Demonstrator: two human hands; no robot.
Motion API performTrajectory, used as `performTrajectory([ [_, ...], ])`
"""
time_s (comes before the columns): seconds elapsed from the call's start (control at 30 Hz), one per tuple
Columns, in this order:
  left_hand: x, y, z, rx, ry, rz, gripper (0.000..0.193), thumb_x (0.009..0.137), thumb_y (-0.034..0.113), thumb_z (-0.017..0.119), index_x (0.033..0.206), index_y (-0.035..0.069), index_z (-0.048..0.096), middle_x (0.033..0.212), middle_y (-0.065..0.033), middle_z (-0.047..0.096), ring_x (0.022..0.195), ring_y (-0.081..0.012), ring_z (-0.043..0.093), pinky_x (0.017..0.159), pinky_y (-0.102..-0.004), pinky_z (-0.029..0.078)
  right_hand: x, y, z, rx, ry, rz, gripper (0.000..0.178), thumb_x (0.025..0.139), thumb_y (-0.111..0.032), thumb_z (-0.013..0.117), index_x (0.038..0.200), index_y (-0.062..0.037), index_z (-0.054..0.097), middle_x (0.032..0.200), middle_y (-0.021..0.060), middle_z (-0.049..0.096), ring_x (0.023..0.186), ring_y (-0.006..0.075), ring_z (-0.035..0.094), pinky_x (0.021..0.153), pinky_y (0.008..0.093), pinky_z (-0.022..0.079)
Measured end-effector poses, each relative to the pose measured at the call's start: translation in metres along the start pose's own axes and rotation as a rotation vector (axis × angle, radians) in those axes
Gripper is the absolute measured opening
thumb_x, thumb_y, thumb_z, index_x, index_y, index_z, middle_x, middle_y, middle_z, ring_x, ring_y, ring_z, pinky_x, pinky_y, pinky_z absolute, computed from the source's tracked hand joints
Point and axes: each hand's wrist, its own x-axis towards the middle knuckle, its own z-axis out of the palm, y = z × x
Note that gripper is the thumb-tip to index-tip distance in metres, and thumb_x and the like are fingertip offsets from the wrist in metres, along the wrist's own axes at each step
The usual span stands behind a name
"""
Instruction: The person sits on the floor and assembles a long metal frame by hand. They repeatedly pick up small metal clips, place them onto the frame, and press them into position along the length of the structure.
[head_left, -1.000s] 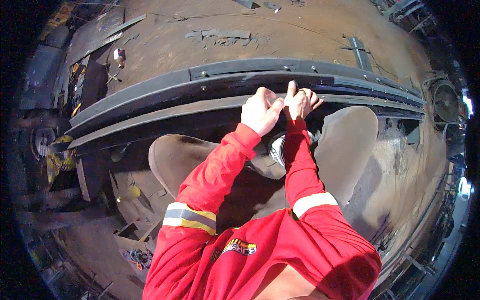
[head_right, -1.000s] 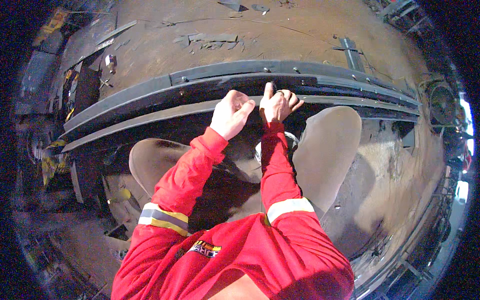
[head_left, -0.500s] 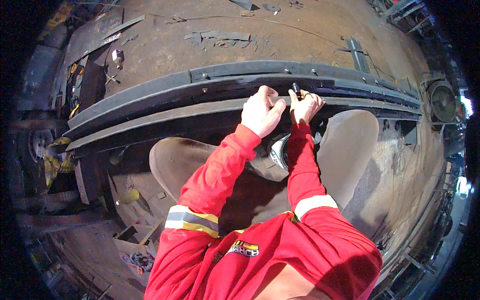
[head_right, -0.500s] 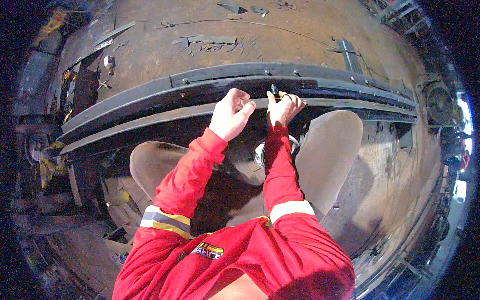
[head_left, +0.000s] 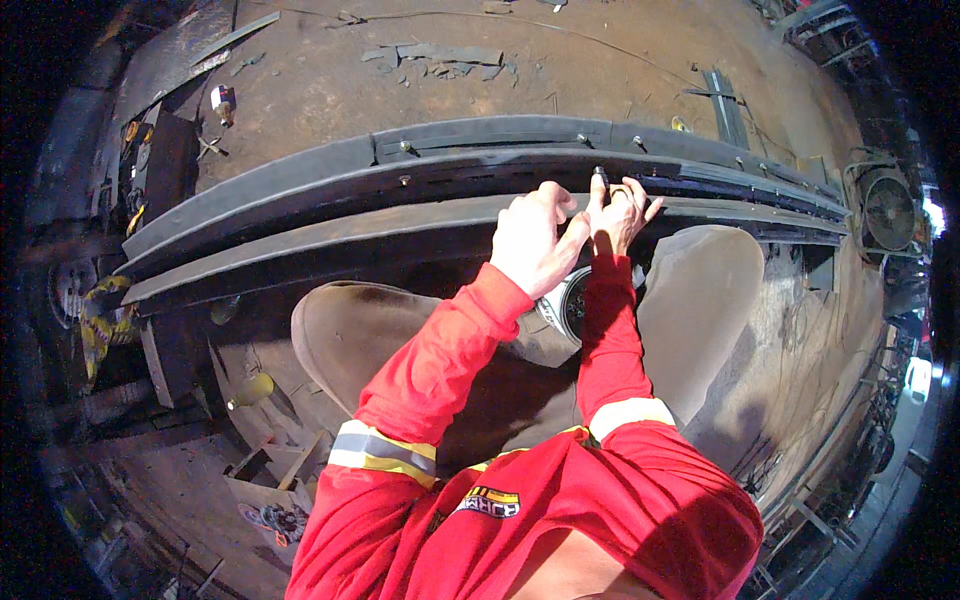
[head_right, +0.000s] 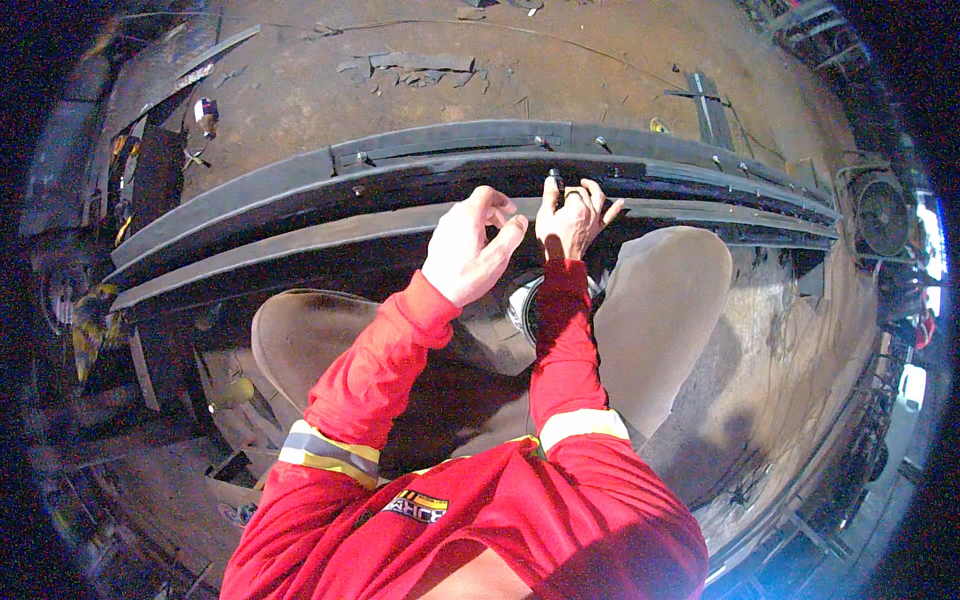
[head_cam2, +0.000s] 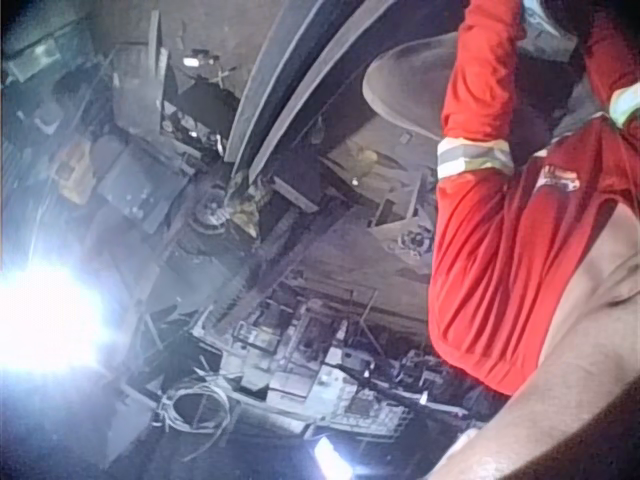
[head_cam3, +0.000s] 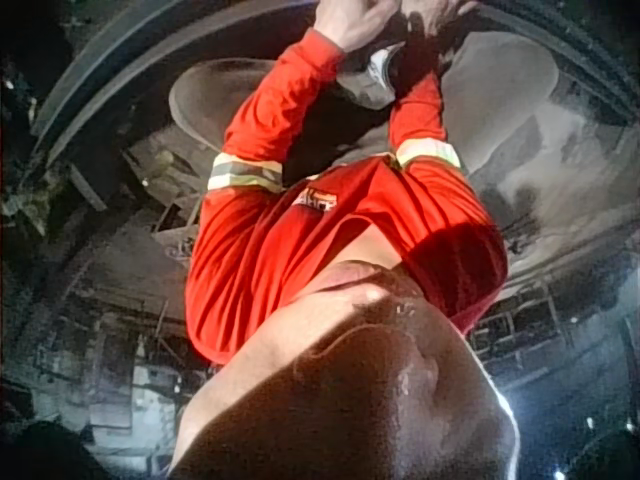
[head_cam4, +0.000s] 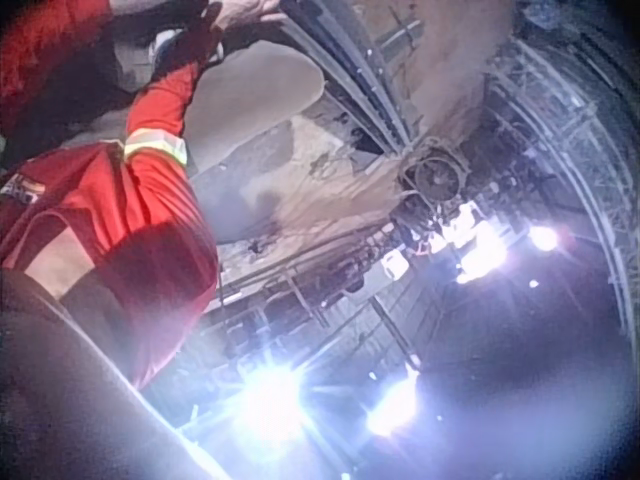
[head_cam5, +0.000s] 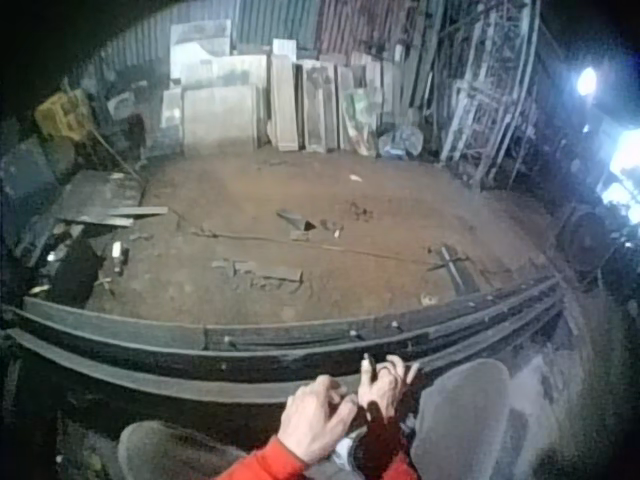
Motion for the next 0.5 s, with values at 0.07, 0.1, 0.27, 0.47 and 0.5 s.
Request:
performTrajectory([
  [0.07, 0.004, 0.0, 0.002, -0.02, -0.002, 0.005, 0.029, 0.082, 0.025, 0.062, 0.093, -0.001, 0.057, 0.075, -0.0152, 0.063, 0.069, -0.029, 0.063, 0.065, -0.0369, 0.048, 0.004, 0.0, 0.002, -0.008, -0.017, 0.038, 0.04, 0.082, -0.039, 0.061, 0.066, -0.0036, 0.068, 0.081, 0.0091, 0.069, 0.107, 0.0221, 0.056, 0.111, 0.0559, 0.006],
  [0.1, 0.007, 0.001, 0.003, -0.042, 0.002, 0.005, 0.029, 0.082, 0.026, 0.062, 0.091, -0.001, 0.057, 0.075, -0.0159, 0.064, 0.07, -0.0299, 0.063, 0.065, -0.0375, 0.049, 0.009, 0.001, 0.004, -0.023, -0.005, 0.038, 0.04, 0.082, -0.039, 0.061, 0.065, -0.004, 0.068, 0.081, 0.0089, 0.069, 0.104, 0.0222, 0.057, 0.11, 0.0557, 0.01],
  [0.27, 0.003, 0.005, -0.027, 0.117, 0.039, -0.084, 0.029, 0.074, 0.03, 0.061, 0.075, 0.001, 0.062, 0.075, -0.0219, 0.064, 0.073, -0.0378, 0.065, 0.068, -0.0453, 0.052, 0.019, -0.015, 0.018, -0.041, -0.068, -0.194, 0.031, 0.078, -0.035, 0.064, 0.07, -0.0061, 0.07, 0.074, 0.0067, 0.068, 0.082, 0.0246, 0.064, 0.091, 0.0517, 0.036],
  [0.47, -0.012, 0.01, 0.011, 0.33, 0.129, 0.022, 0.031, 0.073, 0.031, 0.062, 0.077, 0.001, 0.058, 0.072, -0.0191, 0.062, 0.066, -0.0387, 0.063, 0.061, -0.0489, 0.051, -0.017, -0.005, -0.025, 0.115, -0.233, -0.013, 0.033, 0.078, -0.042, 0.064, 0.085, -0.0102, 0.068, 0.08, 0.0035, 0.07, 0.076, 0.0223, 0.065, 0.078, 0.0408, 0.046],
  [0.5, -0.018, 0.015, 0.009, 0.269, 0.101, 0.006, 0.032, 0.077, 0.032, 0.06, 0.079, 0.001, 0.056, 0.07, -0.0194, 0.06, 0.065, -0.0388, 0.062, 0.061, -0.0499, 0.049, -0.021, -0.002, -0.033, 0.087, -0.254, 0.073, 0.034, 0.078, -0.044, 0.064, 0.088, -0.0109, 0.067, 0.081, 0.003, 0.07, 0.075, 0.0219, 0.065, 0.076, 0.039, 0.047],
])
